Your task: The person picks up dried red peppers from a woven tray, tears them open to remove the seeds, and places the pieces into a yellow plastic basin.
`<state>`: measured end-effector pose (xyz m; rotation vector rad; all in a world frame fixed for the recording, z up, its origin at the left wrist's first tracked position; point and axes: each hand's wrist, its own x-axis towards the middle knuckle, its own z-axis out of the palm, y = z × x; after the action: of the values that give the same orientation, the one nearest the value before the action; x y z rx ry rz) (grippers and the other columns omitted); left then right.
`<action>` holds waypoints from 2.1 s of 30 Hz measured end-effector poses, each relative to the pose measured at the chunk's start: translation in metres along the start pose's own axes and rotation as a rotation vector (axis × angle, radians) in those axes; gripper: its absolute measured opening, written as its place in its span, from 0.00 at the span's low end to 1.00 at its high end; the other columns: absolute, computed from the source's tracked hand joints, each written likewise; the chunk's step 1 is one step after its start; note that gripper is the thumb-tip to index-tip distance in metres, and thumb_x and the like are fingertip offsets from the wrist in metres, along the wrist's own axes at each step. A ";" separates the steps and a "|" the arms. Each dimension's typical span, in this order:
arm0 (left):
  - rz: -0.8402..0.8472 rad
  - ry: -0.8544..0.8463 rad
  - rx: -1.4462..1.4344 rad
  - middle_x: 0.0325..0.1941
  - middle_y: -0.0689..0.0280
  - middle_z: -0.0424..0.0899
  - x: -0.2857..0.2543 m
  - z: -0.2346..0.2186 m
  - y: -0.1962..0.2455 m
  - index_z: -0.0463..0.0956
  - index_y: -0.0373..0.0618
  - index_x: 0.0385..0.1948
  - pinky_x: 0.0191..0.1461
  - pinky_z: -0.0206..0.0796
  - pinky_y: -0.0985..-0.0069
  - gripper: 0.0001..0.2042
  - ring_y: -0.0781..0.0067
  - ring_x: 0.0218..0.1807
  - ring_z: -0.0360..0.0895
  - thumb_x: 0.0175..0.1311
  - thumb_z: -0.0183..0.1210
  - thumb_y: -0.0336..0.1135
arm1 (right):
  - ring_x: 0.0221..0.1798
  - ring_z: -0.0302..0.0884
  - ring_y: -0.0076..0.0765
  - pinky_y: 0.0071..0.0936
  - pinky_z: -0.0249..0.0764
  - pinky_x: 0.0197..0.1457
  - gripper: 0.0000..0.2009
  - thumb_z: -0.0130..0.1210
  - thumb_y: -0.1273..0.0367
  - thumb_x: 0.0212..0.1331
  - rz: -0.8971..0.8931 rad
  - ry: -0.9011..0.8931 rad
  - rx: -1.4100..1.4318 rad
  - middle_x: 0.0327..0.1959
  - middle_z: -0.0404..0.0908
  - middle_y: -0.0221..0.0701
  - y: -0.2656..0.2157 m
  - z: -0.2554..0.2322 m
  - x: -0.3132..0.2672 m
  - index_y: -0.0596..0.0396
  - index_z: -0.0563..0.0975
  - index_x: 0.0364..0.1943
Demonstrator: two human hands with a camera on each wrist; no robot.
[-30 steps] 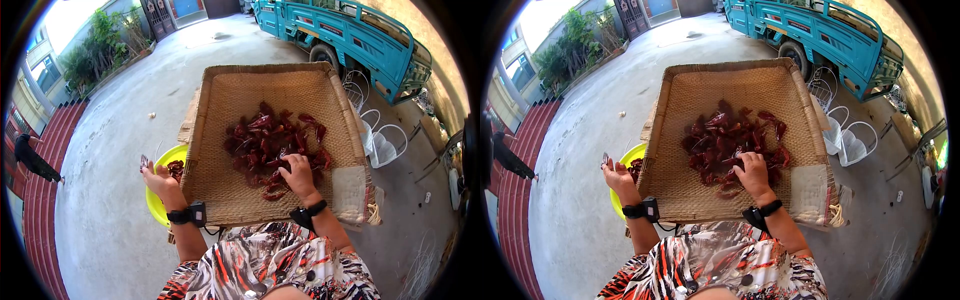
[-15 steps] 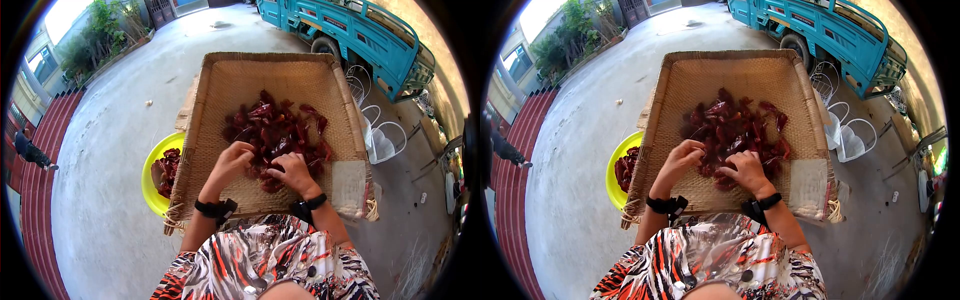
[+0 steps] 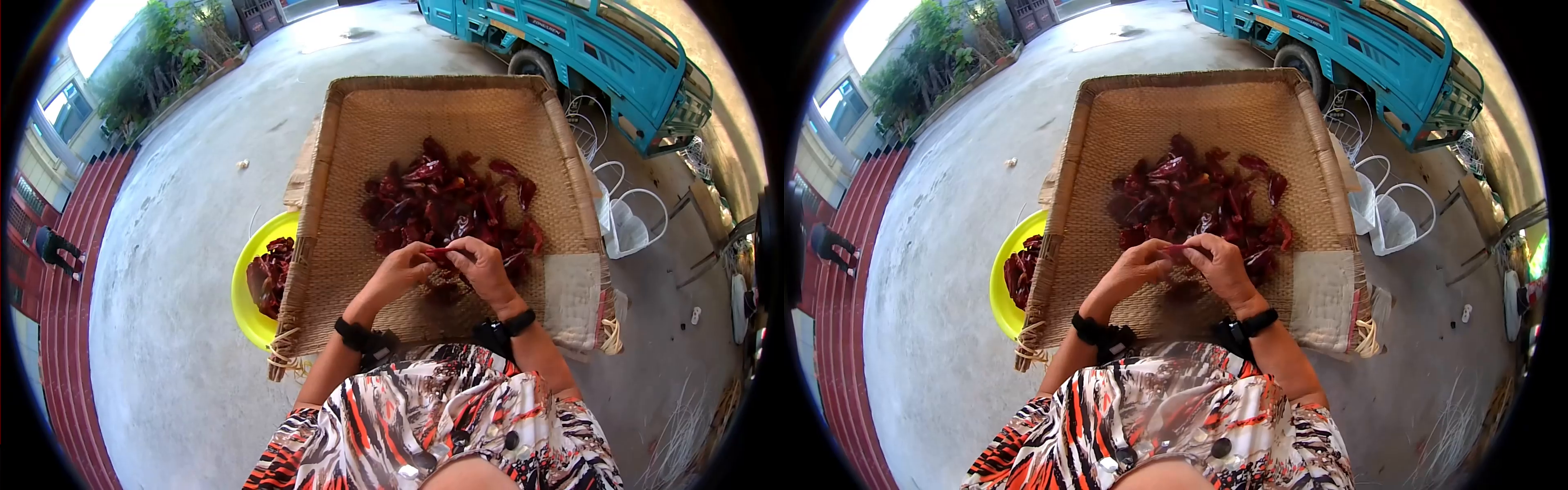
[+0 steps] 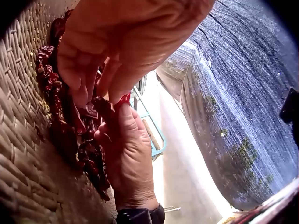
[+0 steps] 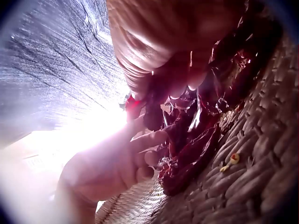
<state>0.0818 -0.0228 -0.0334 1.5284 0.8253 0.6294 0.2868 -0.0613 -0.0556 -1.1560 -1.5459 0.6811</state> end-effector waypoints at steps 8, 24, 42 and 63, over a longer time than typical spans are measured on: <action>0.000 -0.017 -0.308 0.41 0.63 0.82 0.014 0.005 -0.024 0.73 0.39 0.48 0.39 0.76 0.80 0.11 0.79 0.37 0.80 0.69 0.58 0.32 | 0.35 0.77 0.19 0.21 0.74 0.38 0.04 0.58 0.75 0.62 0.064 -0.037 0.028 0.30 0.82 0.27 -0.013 0.003 0.001 0.60 0.80 0.38; 0.089 0.091 -0.374 0.30 0.69 0.77 0.011 0.001 -0.011 0.73 0.41 0.42 0.30 0.70 0.83 0.08 0.83 0.30 0.76 0.65 0.60 0.27 | 0.40 0.75 0.18 0.20 0.73 0.45 0.09 0.61 0.76 0.60 0.126 -0.129 0.218 0.37 0.82 0.23 -0.006 0.009 -0.001 0.57 0.77 0.44; 0.350 1.480 -0.117 0.57 0.58 0.67 -0.040 -0.103 0.026 0.66 0.38 0.60 0.55 0.69 0.72 0.23 0.71 0.50 0.73 0.62 0.58 0.28 | 0.61 0.68 0.50 0.42 0.68 0.62 0.24 0.66 0.73 0.49 0.040 0.108 -0.887 0.61 0.68 0.37 0.033 -0.012 -0.002 0.52 0.74 0.53; 0.105 -0.045 -0.033 0.43 0.67 0.80 0.029 0.003 0.009 0.70 0.43 0.60 0.45 0.70 0.81 0.22 0.83 0.42 0.75 0.67 0.61 0.36 | 0.48 0.76 0.18 0.18 0.73 0.52 0.08 0.50 0.72 0.71 0.209 0.137 0.519 0.44 0.80 0.24 -0.003 -0.010 0.003 0.55 0.76 0.49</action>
<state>0.1031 -0.0018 -0.0265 1.5579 0.7007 0.6804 0.2949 -0.0610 -0.0491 -0.9473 -1.0522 1.0481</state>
